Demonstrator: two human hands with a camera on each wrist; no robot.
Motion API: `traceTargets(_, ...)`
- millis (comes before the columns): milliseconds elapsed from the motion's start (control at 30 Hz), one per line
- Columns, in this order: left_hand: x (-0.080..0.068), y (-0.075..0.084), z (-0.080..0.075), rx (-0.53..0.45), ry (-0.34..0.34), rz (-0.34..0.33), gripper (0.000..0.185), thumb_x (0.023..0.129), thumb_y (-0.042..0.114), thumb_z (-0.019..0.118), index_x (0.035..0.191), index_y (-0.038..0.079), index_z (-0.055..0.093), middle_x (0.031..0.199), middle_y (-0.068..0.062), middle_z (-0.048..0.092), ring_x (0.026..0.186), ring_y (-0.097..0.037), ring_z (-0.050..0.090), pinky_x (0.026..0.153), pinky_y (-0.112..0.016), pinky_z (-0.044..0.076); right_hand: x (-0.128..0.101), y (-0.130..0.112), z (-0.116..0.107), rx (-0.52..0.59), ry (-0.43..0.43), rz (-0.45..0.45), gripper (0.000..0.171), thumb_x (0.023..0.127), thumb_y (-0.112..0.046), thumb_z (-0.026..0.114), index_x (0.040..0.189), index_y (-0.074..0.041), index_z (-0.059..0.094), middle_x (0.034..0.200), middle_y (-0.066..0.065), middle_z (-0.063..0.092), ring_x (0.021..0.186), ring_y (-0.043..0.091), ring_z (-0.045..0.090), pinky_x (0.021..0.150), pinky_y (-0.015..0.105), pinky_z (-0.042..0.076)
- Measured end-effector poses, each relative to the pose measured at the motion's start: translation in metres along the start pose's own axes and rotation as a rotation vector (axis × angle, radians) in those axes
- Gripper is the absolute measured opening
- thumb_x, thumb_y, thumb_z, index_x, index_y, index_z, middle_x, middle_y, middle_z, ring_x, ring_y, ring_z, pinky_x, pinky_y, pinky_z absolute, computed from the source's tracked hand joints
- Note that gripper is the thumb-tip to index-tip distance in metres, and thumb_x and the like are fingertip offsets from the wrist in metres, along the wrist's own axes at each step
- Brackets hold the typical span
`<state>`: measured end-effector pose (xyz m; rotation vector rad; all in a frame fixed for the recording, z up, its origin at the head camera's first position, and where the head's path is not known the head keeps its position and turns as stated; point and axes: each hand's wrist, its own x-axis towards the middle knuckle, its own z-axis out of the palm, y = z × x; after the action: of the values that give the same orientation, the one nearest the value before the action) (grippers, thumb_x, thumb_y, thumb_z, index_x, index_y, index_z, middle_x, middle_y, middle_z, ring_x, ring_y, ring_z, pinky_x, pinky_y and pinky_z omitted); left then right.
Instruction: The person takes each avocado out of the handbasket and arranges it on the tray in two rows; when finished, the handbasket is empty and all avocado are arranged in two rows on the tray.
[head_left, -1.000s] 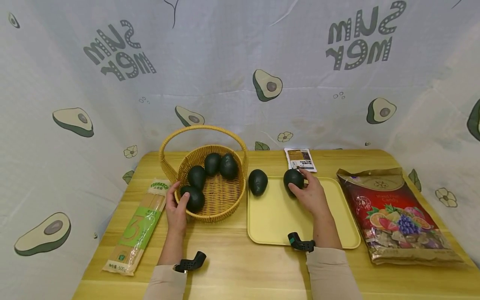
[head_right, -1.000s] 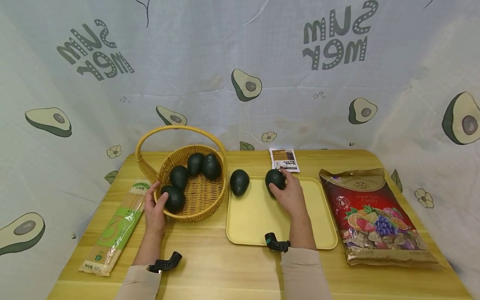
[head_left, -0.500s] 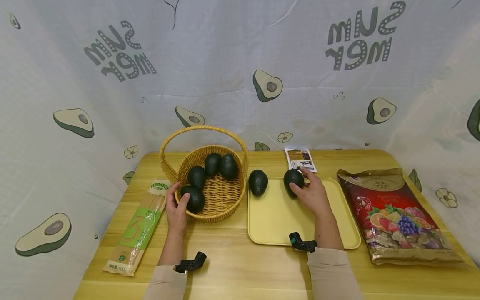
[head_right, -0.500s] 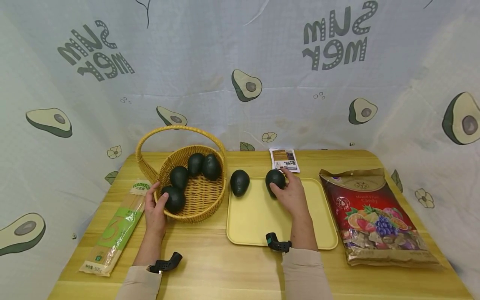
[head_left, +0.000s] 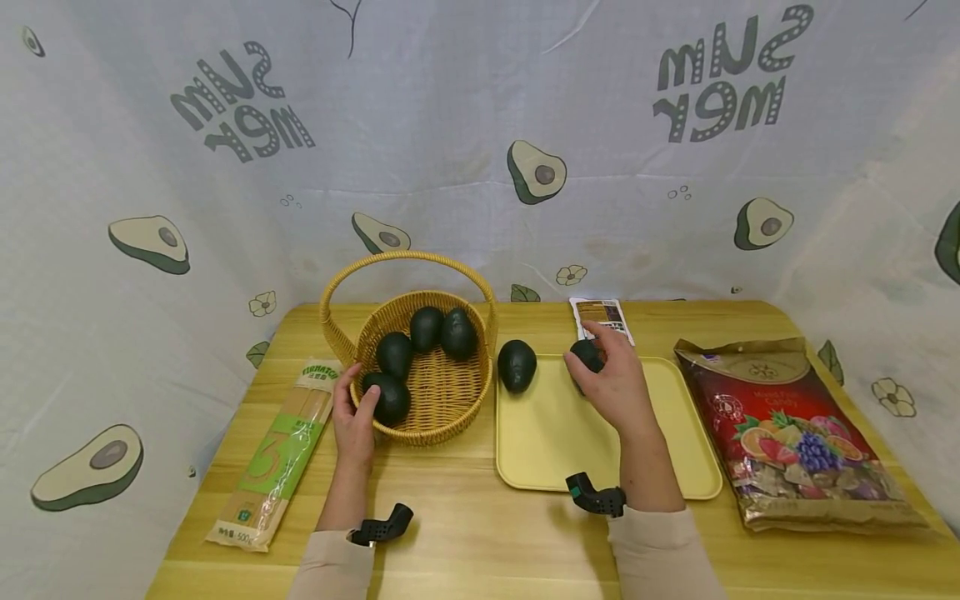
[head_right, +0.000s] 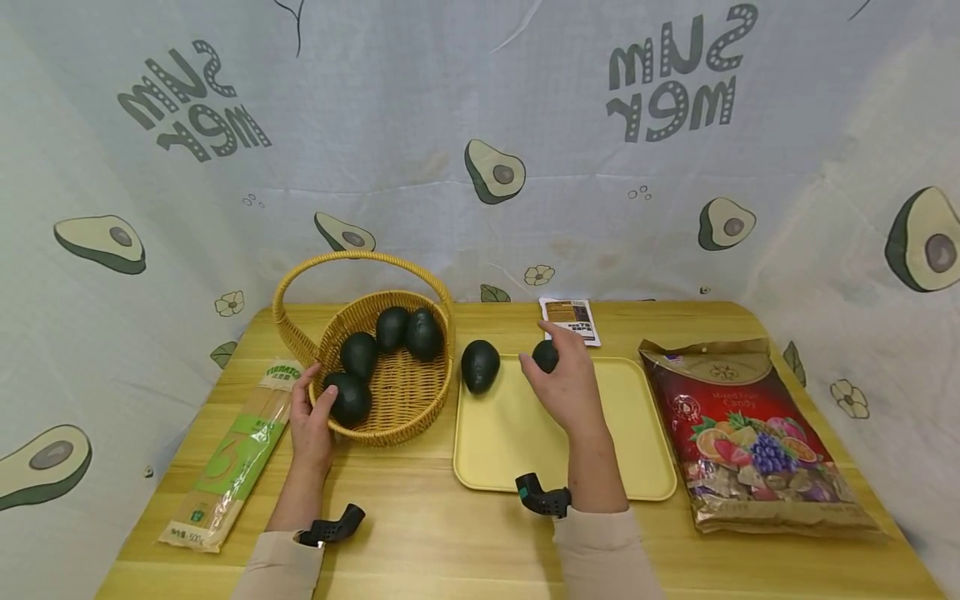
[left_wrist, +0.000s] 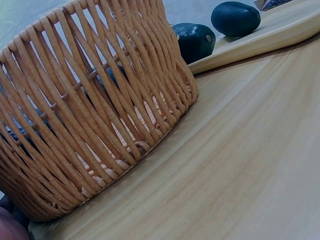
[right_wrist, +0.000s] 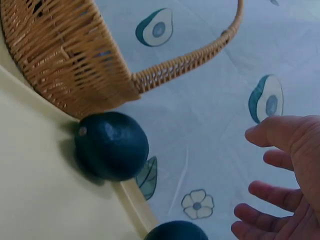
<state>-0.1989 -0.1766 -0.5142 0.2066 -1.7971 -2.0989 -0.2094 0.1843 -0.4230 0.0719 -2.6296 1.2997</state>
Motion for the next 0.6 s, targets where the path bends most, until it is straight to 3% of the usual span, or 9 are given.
traceTargets(133,0.0,0.0,0.0,0.003,-0.003,0.0,0.048,0.1,0.008,0.054,0.147,0.005,0.045,0.16,-0.004,0.035,0.152,-0.017,0.026,0.113,-0.03,0.03,-0.005,-0.014,0.01,0.05,-0.034,-0.065,0.056,0.097,-0.014,0.069,0.148,-0.005,0.05,0.146,0.023,0.048,0.131,0.044,0.051,0.111,0.058,0.042)
traceTargets(400,-0.002,0.001,0.001,0.018,0.006,0.004,0.047,0.101,0.009,0.053,0.147,0.005,0.045,0.161,-0.006,0.035,0.151,-0.019,0.028,0.103,-0.014,0.035,-0.015,-0.04,0.039,0.03,-0.105,-0.191,0.052,0.094,-0.02,0.074,0.142,-0.01,0.057,0.142,0.015,0.055,0.128,0.039,0.057,0.106,0.055,0.048)
traceTargets(600,-0.004,0.004,0.001,0.027,0.007,-0.004,0.047,0.102,0.011,0.053,0.148,0.006,0.045,0.162,-0.006,0.033,0.152,-0.019,0.025,0.105,-0.017,0.034,-0.026,-0.07,0.066,0.045,-0.18,-0.307,0.048,0.093,-0.022,0.075,0.138,-0.013,0.061,0.136,0.009,0.06,0.123,0.031,0.061,0.1,0.051,0.052)
